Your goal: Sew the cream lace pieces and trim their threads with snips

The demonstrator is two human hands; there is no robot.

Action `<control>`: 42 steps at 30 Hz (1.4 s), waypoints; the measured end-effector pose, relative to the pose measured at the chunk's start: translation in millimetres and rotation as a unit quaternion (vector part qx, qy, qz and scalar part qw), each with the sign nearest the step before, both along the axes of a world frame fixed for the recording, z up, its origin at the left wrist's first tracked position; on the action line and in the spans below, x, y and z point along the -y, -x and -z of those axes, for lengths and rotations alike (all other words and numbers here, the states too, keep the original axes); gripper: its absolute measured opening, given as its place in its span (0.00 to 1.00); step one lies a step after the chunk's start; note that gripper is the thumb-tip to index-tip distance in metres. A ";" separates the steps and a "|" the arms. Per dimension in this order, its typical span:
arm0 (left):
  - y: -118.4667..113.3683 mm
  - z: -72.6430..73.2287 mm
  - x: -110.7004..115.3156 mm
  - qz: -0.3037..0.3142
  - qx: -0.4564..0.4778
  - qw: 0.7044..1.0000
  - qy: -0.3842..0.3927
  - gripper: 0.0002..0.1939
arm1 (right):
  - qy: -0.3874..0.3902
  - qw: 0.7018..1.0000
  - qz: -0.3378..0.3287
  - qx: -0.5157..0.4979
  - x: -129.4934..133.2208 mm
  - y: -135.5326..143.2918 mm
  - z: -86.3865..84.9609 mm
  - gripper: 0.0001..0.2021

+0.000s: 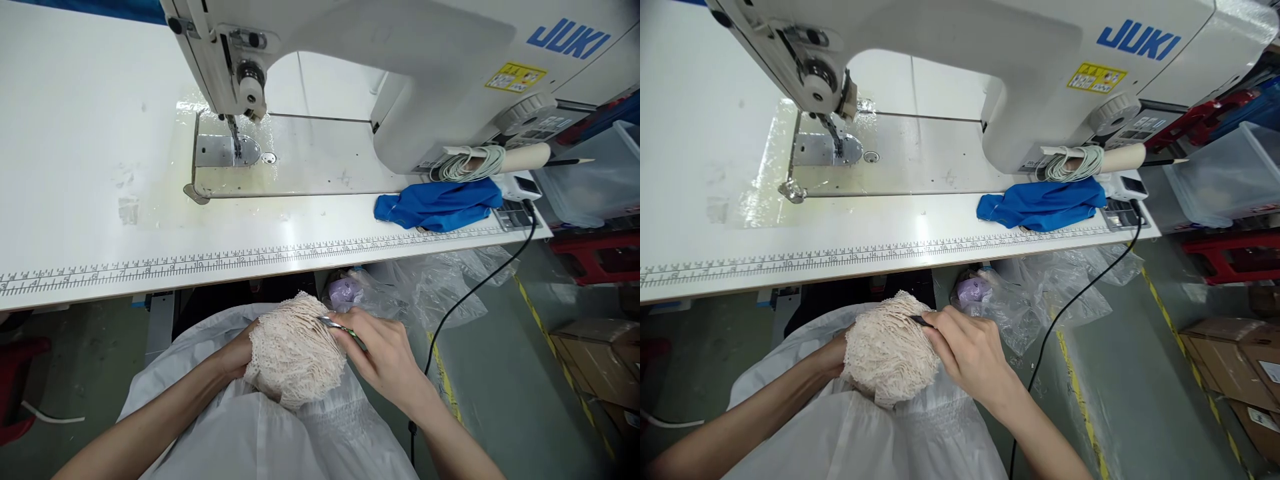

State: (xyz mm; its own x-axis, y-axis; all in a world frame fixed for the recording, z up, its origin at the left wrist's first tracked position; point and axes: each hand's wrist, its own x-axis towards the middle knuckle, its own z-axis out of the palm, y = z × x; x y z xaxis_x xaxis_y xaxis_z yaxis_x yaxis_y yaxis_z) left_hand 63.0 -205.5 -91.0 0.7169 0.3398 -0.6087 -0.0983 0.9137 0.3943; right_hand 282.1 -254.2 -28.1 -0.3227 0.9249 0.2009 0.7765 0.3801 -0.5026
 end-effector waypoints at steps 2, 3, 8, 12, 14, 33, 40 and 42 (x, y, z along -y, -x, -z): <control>0.1 1.3 0.2 -0.007 -0.003 1.000 -0.005 0.20 | 0.000 1.000 -0.002 -0.008 -0.3 -0.2 -0.2 0.05; 0.4 1.9 0.3 -0.007 -0.004 1.000 -0.006 0.20 | 0.000 1.000 -0.004 -0.010 -0.3 -0.3 -0.1 0.05; 2.6 2.8 0.7 0.012 -0.022 1.000 -0.005 0.19 | 0.009 1.000 -0.009 0.001 0.3 0.5 0.3 0.07; 2.9 3.6 1.7 0.010 -0.022 0.999 -0.022 0.19 | 0.025 1.000 -0.005 0.010 0.2 0.9 -0.6 0.08; 2.6 4.5 2.6 0.010 -0.014 0.999 -0.032 0.18 | 0.027 1.000 -0.004 0.010 0.0 1.0 -0.9 0.08; 0.9 7.7 4.7 -0.007 -0.024 0.999 -0.031 0.20 | 0.028 1.000 -0.008 0.007 -1.3 4.2 -0.3 0.07; 1.8 9.6 2.2 -0.006 -0.022 0.998 -0.054 0.21 | 0.022 1.000 -0.004 -0.020 0.4 4.9 4.5 0.06; 2.7 11.3 2.4 -0.004 -0.022 0.998 -0.054 0.20 | 0.021 0.998 0.007 -0.053 2.2 3.4 5.3 0.06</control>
State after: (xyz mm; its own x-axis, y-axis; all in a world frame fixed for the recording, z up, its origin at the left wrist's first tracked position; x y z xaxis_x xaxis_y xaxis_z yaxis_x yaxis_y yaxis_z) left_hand 60.3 -207.9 -102.3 0.6875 0.4110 -0.5987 -0.0858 0.8646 0.4950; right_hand 278.7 -256.4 -33.5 -0.2881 0.9379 0.1933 0.7234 0.3455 -0.5978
